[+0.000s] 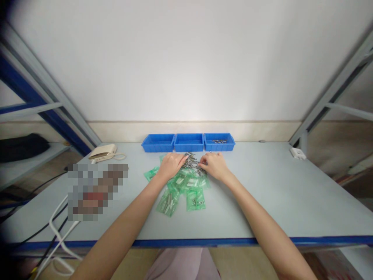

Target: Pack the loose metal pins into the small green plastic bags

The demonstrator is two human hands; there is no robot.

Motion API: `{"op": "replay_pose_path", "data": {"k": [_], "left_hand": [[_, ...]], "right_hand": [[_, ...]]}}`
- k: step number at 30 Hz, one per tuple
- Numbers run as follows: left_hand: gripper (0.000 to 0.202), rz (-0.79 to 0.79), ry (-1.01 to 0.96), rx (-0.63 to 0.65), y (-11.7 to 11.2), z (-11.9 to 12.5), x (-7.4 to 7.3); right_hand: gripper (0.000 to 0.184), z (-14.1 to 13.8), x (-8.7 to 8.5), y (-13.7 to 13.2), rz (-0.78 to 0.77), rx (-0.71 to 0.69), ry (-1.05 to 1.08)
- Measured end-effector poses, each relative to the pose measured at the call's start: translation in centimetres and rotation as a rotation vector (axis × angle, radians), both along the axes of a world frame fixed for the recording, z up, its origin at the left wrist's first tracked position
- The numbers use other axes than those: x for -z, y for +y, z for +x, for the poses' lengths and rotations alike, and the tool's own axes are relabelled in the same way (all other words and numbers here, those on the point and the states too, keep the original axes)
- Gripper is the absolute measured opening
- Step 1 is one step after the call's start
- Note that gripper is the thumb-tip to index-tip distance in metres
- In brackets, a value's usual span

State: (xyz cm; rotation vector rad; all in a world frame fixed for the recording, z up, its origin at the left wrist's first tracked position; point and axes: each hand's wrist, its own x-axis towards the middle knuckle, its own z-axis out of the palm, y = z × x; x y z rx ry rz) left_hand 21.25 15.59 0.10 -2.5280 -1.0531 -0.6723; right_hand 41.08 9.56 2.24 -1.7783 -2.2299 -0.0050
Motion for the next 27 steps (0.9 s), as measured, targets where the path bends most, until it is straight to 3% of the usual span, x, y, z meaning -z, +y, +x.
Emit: {"op": "replay_pose_path", "data": {"k": [7, 16, 23, 27], "left_hand": [[0.044, 0.007, 0.023, 0.002, -0.1, 0.0, 0.0], [0.042, 0.013, 0.041, 0.02, -0.1, 0.1, 0.1], [0.025, -0.013, 0.008, 0.146, -0.8, 0.4, -0.2], [0.027, 0.013, 0.045, 0.246, -1.2, 0.9, 0.0]], "right_hand": [[0.019, -0.6, 0.2, -0.4, -0.1, -0.023, -0.031], [0.01, -1.4, 0.2, -0.8, -0.105, -0.023, -0.067], [0.01, -0.2, -0.1, -0.6, -0.009, -0.024, 0.153], [0.011, 0.5, -0.4, -0.3, -0.033, -0.06, 0.352]]}}
